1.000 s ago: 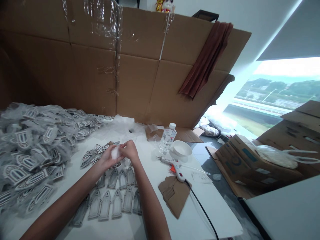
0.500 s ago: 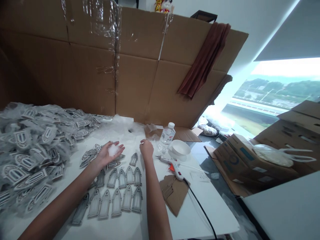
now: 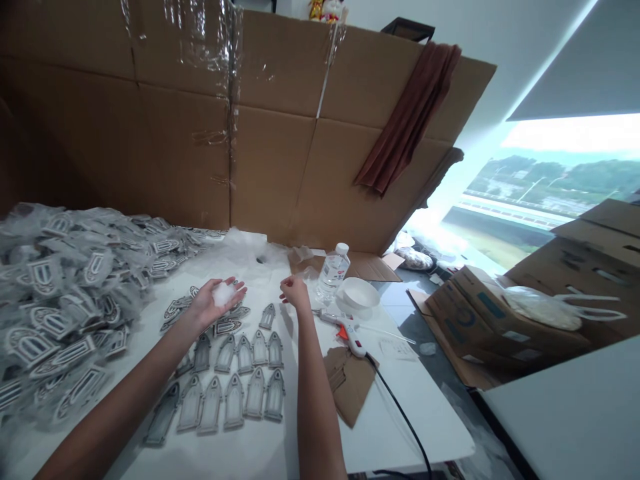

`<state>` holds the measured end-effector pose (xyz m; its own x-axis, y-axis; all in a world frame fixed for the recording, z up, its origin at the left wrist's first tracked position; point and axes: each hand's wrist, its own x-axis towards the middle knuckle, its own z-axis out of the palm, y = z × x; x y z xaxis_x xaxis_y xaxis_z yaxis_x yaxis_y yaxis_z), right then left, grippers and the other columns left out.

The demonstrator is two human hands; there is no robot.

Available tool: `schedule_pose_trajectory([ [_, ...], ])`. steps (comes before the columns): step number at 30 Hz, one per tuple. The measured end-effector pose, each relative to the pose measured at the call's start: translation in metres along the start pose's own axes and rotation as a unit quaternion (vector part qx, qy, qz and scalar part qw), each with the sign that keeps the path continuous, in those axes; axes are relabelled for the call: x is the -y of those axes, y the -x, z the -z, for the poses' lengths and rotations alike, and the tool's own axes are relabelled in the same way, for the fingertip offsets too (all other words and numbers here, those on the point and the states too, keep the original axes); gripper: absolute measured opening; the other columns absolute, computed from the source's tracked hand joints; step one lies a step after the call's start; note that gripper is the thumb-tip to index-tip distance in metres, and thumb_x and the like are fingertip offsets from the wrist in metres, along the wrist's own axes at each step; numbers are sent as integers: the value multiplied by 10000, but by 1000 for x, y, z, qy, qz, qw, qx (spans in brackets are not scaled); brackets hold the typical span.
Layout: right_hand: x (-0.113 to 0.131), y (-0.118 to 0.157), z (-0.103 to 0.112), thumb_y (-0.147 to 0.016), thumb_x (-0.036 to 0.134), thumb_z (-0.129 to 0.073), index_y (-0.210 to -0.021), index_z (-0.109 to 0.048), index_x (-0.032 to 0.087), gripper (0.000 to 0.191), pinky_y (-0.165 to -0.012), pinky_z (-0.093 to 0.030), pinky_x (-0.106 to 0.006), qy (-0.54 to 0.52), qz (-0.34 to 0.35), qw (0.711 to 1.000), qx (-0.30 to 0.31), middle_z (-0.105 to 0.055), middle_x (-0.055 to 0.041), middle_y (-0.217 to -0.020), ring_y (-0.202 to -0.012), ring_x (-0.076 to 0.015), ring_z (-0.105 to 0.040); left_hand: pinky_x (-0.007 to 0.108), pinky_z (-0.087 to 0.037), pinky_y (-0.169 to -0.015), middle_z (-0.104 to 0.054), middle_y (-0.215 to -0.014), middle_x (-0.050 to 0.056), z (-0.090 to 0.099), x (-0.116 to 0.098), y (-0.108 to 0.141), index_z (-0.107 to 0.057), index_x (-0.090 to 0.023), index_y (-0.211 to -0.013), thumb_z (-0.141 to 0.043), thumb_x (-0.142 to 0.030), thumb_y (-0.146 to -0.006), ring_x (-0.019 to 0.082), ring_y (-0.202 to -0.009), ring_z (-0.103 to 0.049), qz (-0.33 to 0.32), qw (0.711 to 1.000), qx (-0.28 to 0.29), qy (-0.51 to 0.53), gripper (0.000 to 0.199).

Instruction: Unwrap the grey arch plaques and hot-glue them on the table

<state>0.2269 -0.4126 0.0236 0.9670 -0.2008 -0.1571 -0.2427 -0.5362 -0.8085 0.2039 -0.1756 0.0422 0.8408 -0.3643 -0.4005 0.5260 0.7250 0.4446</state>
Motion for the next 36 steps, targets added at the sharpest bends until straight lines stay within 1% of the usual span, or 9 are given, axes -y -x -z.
schedule_pose_trajectory([
  [3,2,6,5,-719,94,-498,-1100,-589,128,393,-491,-458,-168,9,-18,999,40,-626,-59,-839,-592,-98,-612,347,-582,-739,-597,-1086,185,0,-4,1,-535,-104,-977,-451,-194,-808,312,-1075,-608,-6,1000,3,2,210],
  [5,3,11,7,-683,70,-510,-1070,-610,155,409,-496,-450,-165,18,-23,996,80,-625,-34,-766,-589,-103,-606,350,-583,-748,-599,-1082,182,-1,-6,3,-536,-108,-969,-445,-197,-810,302,-1073,-611,-10,1000,5,4,204],
  [8,6,16,7,-633,58,-548,-921,-633,147,313,-506,-447,-178,34,-28,990,134,-628,-25,-708,-578,-114,-599,357,-581,-763,-601,-1080,178,-2,-7,5,-535,-113,-962,-443,-195,-809,296,-1077,-610,-11,1000,8,4,197],
  [11,7,18,2,-594,49,-577,-784,-628,129,213,-515,-442,-198,57,-25,983,170,-629,-29,-678,-559,-120,-585,355,-581,-753,-603,-1077,181,-3,-6,7,-539,-111,-962,-448,-191,-804,304,-1080,-608,-10,1000,8,3,199],
  [16,7,16,-8,-592,31,-563,-731,-646,113,181,-511,-415,-221,92,-15,974,204,-613,-45,-610,-524,-129,-564,349,-582,-747,-608,-1060,176,-4,-5,7,-541,-113,-977,-459,-190,-793,295,-1070,-614,-9,1000,5,3,216],
  [21,6,12,-16,-592,46,-578,-723,-677,110,177,-501,-398,-228,126,-5,969,215,-592,-44,-554,-507,-134,-546,352,-581,-751,-607,-1056,173,-4,-5,6,-538,-110,-969,-453,-188,-794,300,-1070,-613,-9,1000,0,3,210],
  [26,7,11,-19,-586,37,-567,-719,-710,106,207,-503,-397,-229,148,3,969,199,-542,-24,-474,-482,-119,-499,351,-581,-743,-603,-1066,178,-6,-4,8,-532,-111,-974,-453,-188,-795,307,-1075,-610,-5,1000,-7,1,211],
  [31,11,13,-19,-568,36,-592,-739,-740,118,241,-500,-402,-225,154,8,970,188,-554,-25,-477,-481,-112,-483,351,-582,-748,-611,-1038,165,-8,-4,10,-528,-118,-1005,-454,-187,-785,285,-1046,-626,-2,1000,-8,1,242],
  [36,12,16,-18,-560,34,-610,-750,-752,102,247,-477,-383,-217,154,13,973,171,-579,-39,-510,-489,-111,-470,345,-579,-739,-613,-1036,168,-7,-4,8,-528,-116,-965,-440,-187,-794,291,-1040,-627,-1,1000,-6,-3,206],
])
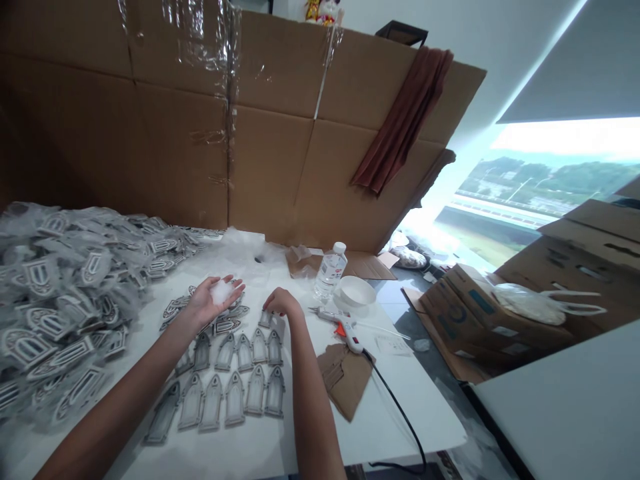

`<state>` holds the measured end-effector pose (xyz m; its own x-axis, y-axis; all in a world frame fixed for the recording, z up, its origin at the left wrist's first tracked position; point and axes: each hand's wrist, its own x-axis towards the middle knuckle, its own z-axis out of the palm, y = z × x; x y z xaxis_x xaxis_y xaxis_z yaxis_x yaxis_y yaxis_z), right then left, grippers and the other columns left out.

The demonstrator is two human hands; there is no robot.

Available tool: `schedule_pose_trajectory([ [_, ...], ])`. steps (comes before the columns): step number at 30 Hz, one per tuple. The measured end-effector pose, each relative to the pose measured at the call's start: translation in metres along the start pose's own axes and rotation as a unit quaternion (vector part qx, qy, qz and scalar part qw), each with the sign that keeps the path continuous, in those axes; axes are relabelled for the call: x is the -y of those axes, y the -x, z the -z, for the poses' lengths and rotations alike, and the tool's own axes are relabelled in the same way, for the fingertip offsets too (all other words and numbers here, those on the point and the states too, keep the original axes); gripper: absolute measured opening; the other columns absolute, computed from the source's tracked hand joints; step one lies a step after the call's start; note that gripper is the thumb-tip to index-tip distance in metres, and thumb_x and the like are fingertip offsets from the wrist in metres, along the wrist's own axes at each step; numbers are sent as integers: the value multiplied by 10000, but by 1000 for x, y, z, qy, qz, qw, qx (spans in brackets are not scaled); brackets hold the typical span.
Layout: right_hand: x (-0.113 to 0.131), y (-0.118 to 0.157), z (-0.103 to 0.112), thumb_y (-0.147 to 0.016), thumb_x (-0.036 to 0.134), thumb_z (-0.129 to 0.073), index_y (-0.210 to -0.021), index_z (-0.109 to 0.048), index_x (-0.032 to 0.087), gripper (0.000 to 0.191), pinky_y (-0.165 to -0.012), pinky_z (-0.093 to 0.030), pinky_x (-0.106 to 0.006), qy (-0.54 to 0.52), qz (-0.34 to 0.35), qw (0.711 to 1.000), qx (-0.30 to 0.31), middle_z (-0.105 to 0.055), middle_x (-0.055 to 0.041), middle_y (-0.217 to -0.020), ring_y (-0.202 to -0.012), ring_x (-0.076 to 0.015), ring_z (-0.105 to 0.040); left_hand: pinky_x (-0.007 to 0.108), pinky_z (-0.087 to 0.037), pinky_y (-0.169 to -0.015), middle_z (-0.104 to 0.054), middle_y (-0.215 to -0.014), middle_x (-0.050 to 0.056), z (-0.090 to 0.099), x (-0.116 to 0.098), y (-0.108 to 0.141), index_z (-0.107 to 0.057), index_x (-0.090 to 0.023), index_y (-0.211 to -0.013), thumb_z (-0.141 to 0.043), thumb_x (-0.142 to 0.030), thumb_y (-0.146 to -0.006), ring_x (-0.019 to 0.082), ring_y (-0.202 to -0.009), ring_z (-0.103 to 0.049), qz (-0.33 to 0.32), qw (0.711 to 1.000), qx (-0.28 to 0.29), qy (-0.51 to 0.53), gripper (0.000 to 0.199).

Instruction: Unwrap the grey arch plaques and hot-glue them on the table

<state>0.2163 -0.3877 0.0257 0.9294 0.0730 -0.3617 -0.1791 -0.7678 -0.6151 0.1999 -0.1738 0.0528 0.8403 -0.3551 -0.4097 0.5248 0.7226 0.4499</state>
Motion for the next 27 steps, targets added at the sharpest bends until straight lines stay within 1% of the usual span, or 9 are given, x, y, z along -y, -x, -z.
schedule_pose_trajectory([
  [4,4,3,4,-635,120,-614,-838,-746,113,242,-454,-369,-183,-19,35,999,-19,-623,-39,-624,-511,-90,-470,350,-571,-752,-609,-1053,171,1,2,-2,-526,-109,-957,-435,-192,-802,307,-1046,-623,3,1000,5,-7,198],
  [7,16,10,8,-747,257,-576,-897,-722,133,243,-463,-369,-162,-46,99,993,-35,-641,-30,-732,-537,-70,-471,377,-563,-761,-608,-1048,176,2,4,-2,-524,-107,-957,-430,-191,-801,310,-1022,-633,12,1000,9,-17,201],
  [10,33,19,7,-766,348,-589,-915,-703,138,282,-537,-397,-164,-63,164,983,-57,-643,-32,-812,-609,-71,-500,405,-557,-750,-619,-1027,171,2,6,-2,-525,-114,-963,-432,-195,-799,284,-940,-660,20,999,12,-29,206],
  [12,44,25,4,-728,332,-635,-906,-705,152,264,-604,-411,-170,-62,195,976,-70,-640,-26,-852,-661,-73,-516,399,-556,-722,-634,-961,149,2,8,-2,-528,-121,-970,-434,-201,-804,250,-842,-675,24,999,14,-34,207],
  [14,52,28,-1,-673,281,-676,-874,-710,158,238,-645,-412,-179,-53,210,973,-83,-632,-20,-857,-692,-80,-524,371,-555,-676,-640,-876,121,2,10,-3,-532,-126,-977,-432,-198,-810,218,-751,-671,26,999,14,-37,207],
  [16,58,30,-7,-617,254,-715,-836,-710,152,242,-658,-412,-193,-43,212,972,-89,-627,-22,-848,-703,-92,-533,333,-547,-635,-637,-826,106,1,12,-3,-534,-125,-980,-427,-188,-813,204,-719,-663,28,999,17,-37,208],
  [19,61,31,-13,-561,241,-749,-804,-702,142,266,-656,-410,-209,-37,206,973,-91,-619,-29,-848,-710,-107,-543,302,-538,-608,-640,-821,103,1,15,-5,-537,-121,-968,-424,-179,-816,201,-726,-658,31,999,21,-34,198],
  [24,61,29,-15,-551,150,-708,-716,-642,134,178,-626,-394,-198,-56,210,972,-93,-607,-3,-766,-672,-92,-519,322,-547,-606,-638,-801,87,2,17,-6,-548,-112,-947,-441,-161,-808,179,-651,-637,37,999,14,-35,183],
  [27,58,27,-11,-607,147,-650,-702,-605,133,106,-569,-387,-176,-88,212,970,-79,-592,10,-705,-608,-70,-496,351,-561,-635,-632,-814,102,3,14,-6,-539,-110,-938,-441,-147,-799,197,-686,-652,38,999,4,-29,173],
])
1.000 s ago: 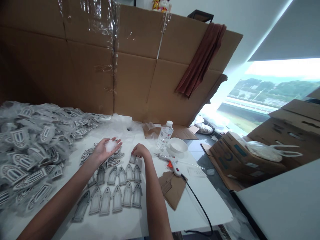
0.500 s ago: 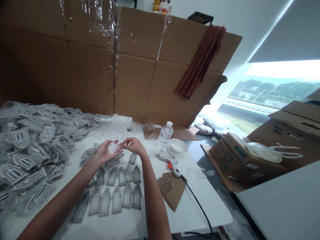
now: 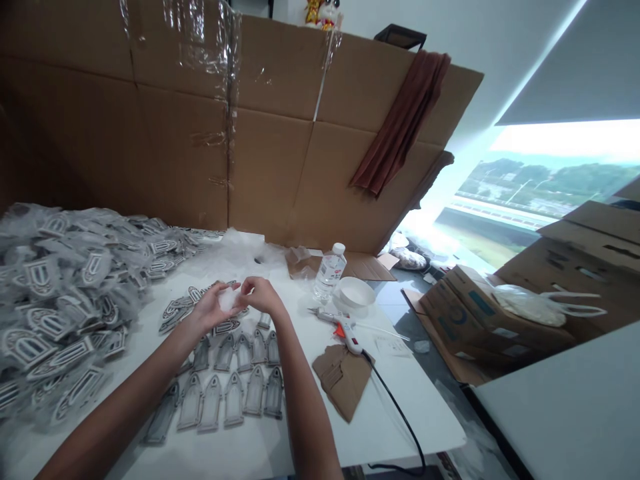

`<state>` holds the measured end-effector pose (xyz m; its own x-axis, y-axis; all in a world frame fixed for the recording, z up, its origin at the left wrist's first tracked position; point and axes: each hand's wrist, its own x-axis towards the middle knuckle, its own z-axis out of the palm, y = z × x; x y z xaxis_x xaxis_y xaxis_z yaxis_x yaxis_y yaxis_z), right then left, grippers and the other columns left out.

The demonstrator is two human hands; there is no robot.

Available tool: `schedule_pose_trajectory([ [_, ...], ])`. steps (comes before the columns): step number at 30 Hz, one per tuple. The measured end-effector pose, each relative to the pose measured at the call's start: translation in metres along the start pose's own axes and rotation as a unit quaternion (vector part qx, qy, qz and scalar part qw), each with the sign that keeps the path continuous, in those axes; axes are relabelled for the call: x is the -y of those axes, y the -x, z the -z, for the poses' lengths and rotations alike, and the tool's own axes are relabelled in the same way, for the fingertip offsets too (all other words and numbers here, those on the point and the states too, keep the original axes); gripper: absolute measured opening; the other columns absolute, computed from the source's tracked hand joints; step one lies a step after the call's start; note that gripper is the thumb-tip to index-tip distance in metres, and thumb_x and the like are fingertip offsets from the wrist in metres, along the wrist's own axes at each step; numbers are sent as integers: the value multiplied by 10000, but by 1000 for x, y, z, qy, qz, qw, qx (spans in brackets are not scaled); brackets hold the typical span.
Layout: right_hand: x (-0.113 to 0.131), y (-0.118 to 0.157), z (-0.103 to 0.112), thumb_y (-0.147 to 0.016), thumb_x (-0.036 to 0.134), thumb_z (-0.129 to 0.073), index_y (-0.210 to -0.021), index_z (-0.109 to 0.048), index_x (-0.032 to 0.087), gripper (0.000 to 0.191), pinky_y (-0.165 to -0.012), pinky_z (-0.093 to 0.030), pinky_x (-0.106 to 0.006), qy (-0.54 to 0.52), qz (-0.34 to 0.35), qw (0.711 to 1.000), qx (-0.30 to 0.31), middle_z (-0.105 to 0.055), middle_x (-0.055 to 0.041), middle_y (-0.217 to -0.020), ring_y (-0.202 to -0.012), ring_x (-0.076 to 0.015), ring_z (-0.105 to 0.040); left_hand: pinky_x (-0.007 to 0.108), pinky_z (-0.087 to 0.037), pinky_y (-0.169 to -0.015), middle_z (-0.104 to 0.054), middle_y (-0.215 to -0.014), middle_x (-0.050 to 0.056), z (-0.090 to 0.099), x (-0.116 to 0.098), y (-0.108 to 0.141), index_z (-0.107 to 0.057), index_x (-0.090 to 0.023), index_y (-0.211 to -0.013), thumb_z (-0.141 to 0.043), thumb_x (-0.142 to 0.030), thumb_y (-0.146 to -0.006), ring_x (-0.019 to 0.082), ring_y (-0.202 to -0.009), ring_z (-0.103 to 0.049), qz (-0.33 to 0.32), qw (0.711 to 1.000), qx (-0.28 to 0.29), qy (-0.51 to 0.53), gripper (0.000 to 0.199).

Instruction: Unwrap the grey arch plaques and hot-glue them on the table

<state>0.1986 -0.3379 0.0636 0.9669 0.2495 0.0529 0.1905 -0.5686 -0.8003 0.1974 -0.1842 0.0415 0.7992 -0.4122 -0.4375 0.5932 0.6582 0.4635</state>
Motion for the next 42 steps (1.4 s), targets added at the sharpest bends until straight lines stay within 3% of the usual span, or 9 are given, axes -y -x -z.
schedule_pose_trajectory([
  [6,-14,-8,4,-788,176,-418,-1029,-584,148,294,-492,-428,-163,-38,-56,998,-14,-608,-24,-818,-612,-75,-542,368,-578,-727,-593,-1049,194,6,-14,-1,-516,-106,-940,-441,-145,-785,320,-1045,-618,-21,999,-6,39,177],
  [11,-35,-16,-10,-786,145,-406,-860,-639,112,247,-547,-452,-205,43,-140,989,-5,-629,-68,-761,-609,-114,-587,377,-583,-778,-559,-1139,196,11,-28,2,-501,-112,-941,-436,-136,-779,348,-1198,-518,-44,997,-5,69,175],
  [14,-41,-19,-20,-787,146,-435,-762,-664,120,231,-669,-453,-239,118,-156,981,4,-657,-96,-780,-735,-163,-619,391,-583,-792,-556,-1151,198,11,-31,4,-502,-113,-933,-437,-133,-776,351,-1218,-501,-50,996,-2,77,171],
  [18,-44,-19,-27,-750,251,-578,-895,-695,144,215,-779,-428,-268,201,-151,968,29,-676,-113,-950,-921,-222,-609,398,-584,-787,-555,-1155,203,9,-31,5,-511,-107,-930,-444,-125,-770,364,-1230,-486,-49,996,0,78,175],
  [22,-44,-17,-29,-627,347,-720,-941,-708,177,357,-753,-428,-254,242,-148,956,74,-680,-90,-964,-907,-225,-612,395,-584,-784,-556,-1161,202,8,-31,5,-518,-104,-924,-446,-123,-770,364,-1223,-493,-48,996,0,76,170],
  [29,-45,-15,-28,-700,273,-644,-950,-721,235,265,-761,-423,-217,267,-136,951,69,-686,-42,-956,-903,-176,-615,396,-583,-786,-568,-1148,196,10,-30,4,-517,-111,-917,-445,-121,-764,358,-1227,-491,-44,997,-1,69,170],
  [33,-49,-14,-24,-720,232,-612,-922,-727,220,233,-779,-426,-236,281,-146,947,48,-680,-68,-977,-938,-196,-608,396,-582,-792,-573,-1142,192,10,-30,4,-516,-115,-915,-448,-127,-764,353,-1222,-498,-43,997,2,67,166],
  [38,-51,-16,-27,-671,400,-695,-990,-703,231,361,-762,-427,-235,266,-126,953,67,-671,-53,-992,-927,-192,-601,402,-582,-793,-577,-1138,192,10,-30,3,-519,-117,-922,-451,-129,-764,349,-1211,-510,-41,997,2,67,172],
  [42,-55,-20,-31,-666,377,-720,-948,-704,190,339,-741,-420,-237,252,-114,957,90,-667,-71,-969,-900,-193,-598,398,-583,-789,-576,-1145,194,10,-31,4,-524,-117,-920,-454,-133,-763,347,-1204,-517,-43,997,0,68,172],
])
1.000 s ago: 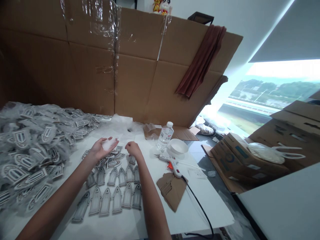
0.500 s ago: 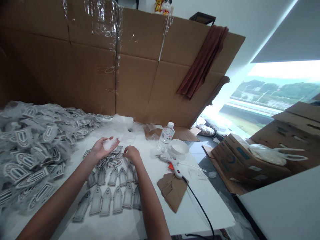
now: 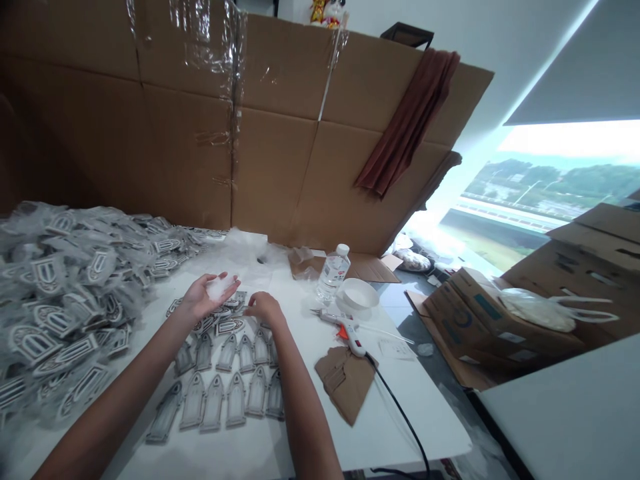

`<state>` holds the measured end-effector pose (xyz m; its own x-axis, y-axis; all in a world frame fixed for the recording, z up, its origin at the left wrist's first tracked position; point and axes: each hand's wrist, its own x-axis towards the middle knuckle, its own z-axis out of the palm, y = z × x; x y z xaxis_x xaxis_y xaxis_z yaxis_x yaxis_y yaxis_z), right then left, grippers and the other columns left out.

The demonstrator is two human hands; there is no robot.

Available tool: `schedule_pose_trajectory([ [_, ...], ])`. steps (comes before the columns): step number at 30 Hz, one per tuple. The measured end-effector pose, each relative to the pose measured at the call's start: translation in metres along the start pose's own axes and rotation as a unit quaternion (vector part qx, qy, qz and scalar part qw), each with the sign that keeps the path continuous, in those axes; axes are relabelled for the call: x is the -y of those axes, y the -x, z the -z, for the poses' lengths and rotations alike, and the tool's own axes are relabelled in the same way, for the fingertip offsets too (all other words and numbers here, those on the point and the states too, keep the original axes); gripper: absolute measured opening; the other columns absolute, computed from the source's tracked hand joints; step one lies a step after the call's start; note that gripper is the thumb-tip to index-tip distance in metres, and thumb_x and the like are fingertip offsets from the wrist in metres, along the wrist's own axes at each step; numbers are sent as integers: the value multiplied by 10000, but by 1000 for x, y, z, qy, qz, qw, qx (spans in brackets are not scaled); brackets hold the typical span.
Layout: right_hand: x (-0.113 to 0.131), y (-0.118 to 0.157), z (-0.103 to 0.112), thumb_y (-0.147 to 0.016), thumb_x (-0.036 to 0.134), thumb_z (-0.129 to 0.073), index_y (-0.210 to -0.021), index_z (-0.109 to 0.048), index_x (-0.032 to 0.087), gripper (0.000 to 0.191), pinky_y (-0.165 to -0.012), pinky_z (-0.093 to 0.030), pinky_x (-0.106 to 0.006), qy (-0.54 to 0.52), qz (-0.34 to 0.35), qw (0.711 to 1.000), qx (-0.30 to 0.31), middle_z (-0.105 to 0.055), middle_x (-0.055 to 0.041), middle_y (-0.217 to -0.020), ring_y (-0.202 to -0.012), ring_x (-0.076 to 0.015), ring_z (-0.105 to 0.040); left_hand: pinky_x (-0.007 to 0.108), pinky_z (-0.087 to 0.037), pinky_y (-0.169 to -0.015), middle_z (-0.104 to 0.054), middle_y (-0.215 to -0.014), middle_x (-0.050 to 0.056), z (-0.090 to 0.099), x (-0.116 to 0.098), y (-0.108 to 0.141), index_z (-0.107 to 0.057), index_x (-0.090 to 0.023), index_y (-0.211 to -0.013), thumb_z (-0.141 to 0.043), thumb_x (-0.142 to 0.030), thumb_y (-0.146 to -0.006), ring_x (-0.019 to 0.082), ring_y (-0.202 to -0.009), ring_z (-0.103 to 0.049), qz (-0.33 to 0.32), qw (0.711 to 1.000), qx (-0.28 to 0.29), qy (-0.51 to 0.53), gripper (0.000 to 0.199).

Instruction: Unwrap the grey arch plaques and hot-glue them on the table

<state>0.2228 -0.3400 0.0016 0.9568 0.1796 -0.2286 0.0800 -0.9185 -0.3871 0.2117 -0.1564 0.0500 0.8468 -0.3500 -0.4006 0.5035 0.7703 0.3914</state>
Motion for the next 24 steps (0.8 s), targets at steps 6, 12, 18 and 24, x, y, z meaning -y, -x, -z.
schedule_pose_trajectory([
  [6,-4,-3,2,-693,336,-716,-881,-700,158,260,-675,-406,-202,-45,30,998,17,-670,-43,-860,-776,-140,-588,388,-585,-780,-574,-1142,199,-2,0,2,-522,-117,-920,-463,-130,-758,343,-1202,-520,3,1000,-2,-3,173],
  [12,-12,-2,10,-754,300,-654,-998,-679,133,297,-641,-405,-181,-99,5,995,-27,-664,-57,-889,-741,-110,-583,394,-582,-790,-572,-1146,197,-3,0,3,-522,-118,-930,-463,-138,-765,345,-1204,-518,0,1000,0,-3,176],
  [18,-28,1,19,-762,227,-614,-1010,-705,150,275,-692,-409,-209,-101,2,994,-48,-656,-57,-872,-739,-117,-563,387,-583,-790,-583,-1130,194,-3,1,3,-529,-113,-911,-466,-126,-755,347,-1192,-528,-2,1000,-3,-12,169],
  [24,-27,-1,12,-740,88,-529,-958,-732,178,312,-766,-418,-198,-103,56,993,2,-691,-19,-894,-820,-129,-584,375,-583,-797,-590,-1122,189,-4,1,5,-525,-121,-909,-459,-132,-767,330,-1179,-544,-2,1000,-7,-20,158],
])
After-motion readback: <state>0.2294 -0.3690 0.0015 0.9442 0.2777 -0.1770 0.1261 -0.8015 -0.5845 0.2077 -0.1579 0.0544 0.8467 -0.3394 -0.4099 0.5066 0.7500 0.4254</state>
